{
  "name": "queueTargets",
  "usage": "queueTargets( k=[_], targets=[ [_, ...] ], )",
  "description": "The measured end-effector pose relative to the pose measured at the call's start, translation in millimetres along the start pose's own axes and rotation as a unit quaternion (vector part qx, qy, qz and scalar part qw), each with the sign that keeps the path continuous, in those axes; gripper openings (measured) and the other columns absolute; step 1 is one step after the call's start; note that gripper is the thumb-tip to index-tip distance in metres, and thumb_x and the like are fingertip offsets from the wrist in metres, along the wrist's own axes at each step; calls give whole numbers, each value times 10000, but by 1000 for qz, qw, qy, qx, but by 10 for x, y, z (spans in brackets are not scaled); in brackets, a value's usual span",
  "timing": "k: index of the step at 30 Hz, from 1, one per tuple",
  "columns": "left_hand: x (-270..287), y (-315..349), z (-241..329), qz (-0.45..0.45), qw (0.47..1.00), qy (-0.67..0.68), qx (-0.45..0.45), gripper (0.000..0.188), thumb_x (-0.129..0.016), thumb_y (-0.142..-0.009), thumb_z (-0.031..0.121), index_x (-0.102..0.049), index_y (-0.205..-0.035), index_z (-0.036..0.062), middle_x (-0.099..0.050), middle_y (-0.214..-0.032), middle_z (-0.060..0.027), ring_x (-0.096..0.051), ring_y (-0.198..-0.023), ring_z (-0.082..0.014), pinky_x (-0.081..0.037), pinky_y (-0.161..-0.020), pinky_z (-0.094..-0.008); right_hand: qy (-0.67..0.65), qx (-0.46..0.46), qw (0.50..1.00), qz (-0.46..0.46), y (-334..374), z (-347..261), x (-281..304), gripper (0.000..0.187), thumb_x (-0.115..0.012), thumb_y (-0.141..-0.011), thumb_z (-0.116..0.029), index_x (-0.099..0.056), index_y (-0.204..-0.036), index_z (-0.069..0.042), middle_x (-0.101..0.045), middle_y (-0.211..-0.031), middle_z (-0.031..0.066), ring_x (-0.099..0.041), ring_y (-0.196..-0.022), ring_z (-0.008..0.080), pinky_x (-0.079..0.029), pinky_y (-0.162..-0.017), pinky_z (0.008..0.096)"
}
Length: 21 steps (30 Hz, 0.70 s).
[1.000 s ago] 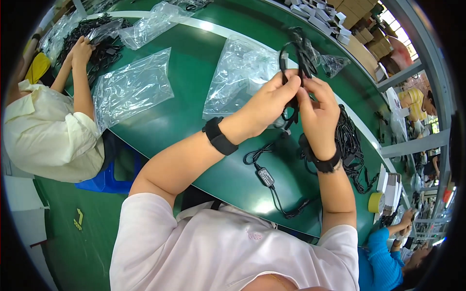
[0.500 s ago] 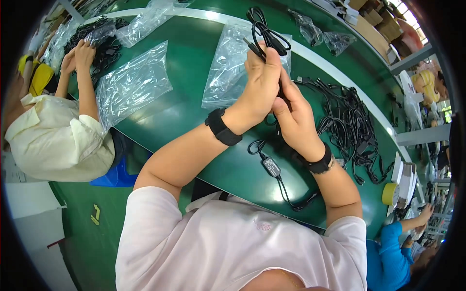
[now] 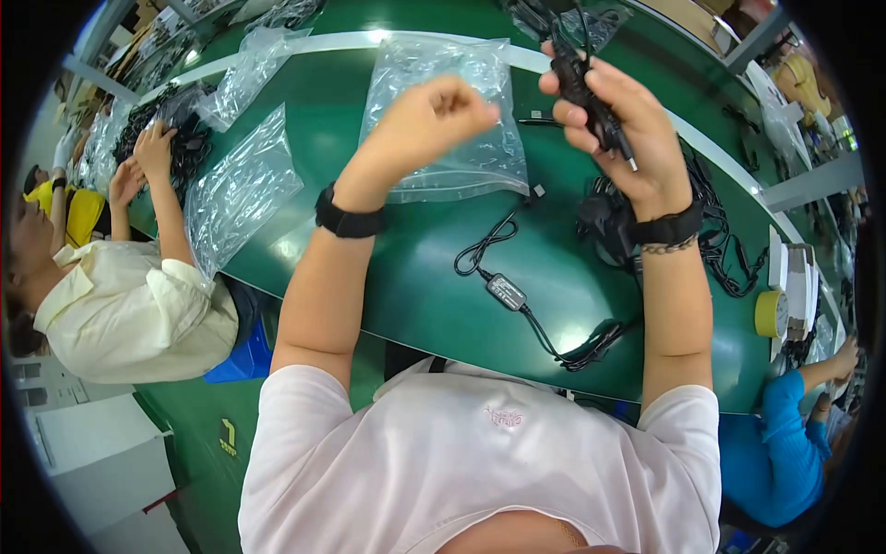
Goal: The person packages power cables by hand, picking up a cable, placing it into a plastic bag, and setting the bagged cable onto the table.
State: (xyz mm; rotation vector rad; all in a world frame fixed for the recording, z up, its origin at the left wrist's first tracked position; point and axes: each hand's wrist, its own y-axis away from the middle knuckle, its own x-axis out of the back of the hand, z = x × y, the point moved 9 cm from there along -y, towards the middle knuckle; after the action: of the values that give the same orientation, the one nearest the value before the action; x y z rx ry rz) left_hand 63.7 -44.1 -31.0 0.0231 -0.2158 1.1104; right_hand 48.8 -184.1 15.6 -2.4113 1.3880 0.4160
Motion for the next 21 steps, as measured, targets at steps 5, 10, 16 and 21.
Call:
queueTargets(
  k=[5,10,16,21],
  targets=[
    [-328,157,-41,-20,851,-505,-144,430,-724,-634,180,-554,-1017,80,-499,-1076,-159,-506,-968,-280,-440,-821,-357,-31,53,998,-19,66,-431,176,426,-398,-923,-154,-298,-1271,70,-494,-1064,146,-448,-748,110,-415,-543,184],
    [-303,16,-272,-83,868,-486,-58,261,-688,-640,203,-628,-837,42,-575,-950,-175,-553,-845,-326,-462,-719,-368,-62,48,995,56,197,-608,260,269,-407,-922,-168,-431,-1099,32,-531,-892,115,-498,-634,119,-456,-521,199],
    [-216,37,49,-12,933,-360,-29,206,-624,-748,202,-627,-712,0,-578,-602,-120,-539,-555,-235,-435,-551,-329,5,-18,1000,22,-39,89,201,315,-454,-898,-187,-478,-1115,40,-596,-965,126,-594,-746,155,-537,-723,293],
    [-282,59,-117,-64,948,-305,-61,186,-619,-770,168,-604,-728,-12,-548,-569,-79,-490,-507,-156,-401,-497,-289,-36,-91,991,88,-104,698,253,238,-447,-897,-142,-506,-1038,40,-609,-965,156,-626,-743,183,-550,-713,350]
  ],
)
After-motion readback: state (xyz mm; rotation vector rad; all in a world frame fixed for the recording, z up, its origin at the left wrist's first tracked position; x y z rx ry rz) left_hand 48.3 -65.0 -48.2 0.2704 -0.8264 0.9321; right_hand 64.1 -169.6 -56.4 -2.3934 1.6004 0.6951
